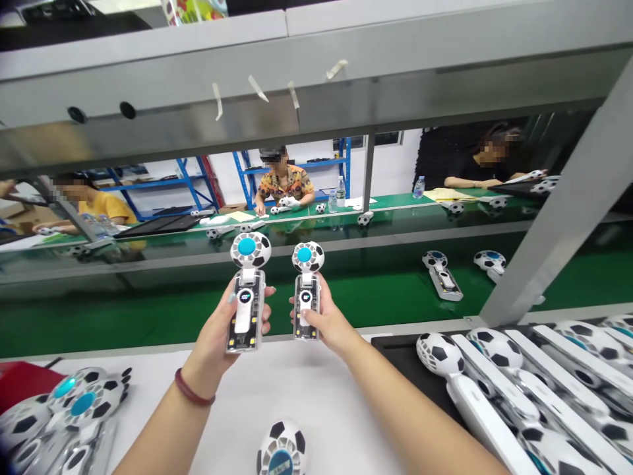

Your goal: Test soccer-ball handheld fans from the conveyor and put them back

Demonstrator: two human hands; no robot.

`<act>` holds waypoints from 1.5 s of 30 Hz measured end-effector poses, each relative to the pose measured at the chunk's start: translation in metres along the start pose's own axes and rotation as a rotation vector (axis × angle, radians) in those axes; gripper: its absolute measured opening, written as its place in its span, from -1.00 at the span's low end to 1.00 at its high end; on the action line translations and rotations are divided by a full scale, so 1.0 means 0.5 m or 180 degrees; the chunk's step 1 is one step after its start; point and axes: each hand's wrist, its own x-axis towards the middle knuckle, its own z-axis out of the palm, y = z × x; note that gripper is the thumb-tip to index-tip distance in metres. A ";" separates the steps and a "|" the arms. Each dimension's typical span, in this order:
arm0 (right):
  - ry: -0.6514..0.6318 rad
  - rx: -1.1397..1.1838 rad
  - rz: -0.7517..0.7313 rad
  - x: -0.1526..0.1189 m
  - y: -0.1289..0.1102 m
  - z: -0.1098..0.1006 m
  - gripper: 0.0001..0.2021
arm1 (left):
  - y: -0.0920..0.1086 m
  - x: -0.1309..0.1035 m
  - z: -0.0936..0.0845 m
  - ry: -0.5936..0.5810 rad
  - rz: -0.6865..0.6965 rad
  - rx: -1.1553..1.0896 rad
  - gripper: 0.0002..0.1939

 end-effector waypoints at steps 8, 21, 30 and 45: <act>-0.0277 -0.0171 -0.0223 -0.021 -0.049 0.019 -0.06 | 0.033 -0.037 0.028 -0.0406 0.0116 -0.0028 -0.18; -0.0660 -0.0555 -0.0546 -0.074 -0.123 0.060 -0.09 | 0.034 -0.063 0.061 -0.0545 0.0154 0.0185 -0.04; -0.0948 -0.0664 -0.0510 -0.098 -0.146 0.085 -0.11 | 0.037 -0.082 0.074 -0.0609 0.0398 0.0300 -0.13; -0.1037 -0.0689 -0.0448 -0.119 -0.162 0.107 -0.13 | 0.047 -0.094 0.096 -0.0175 0.0356 0.0175 -0.06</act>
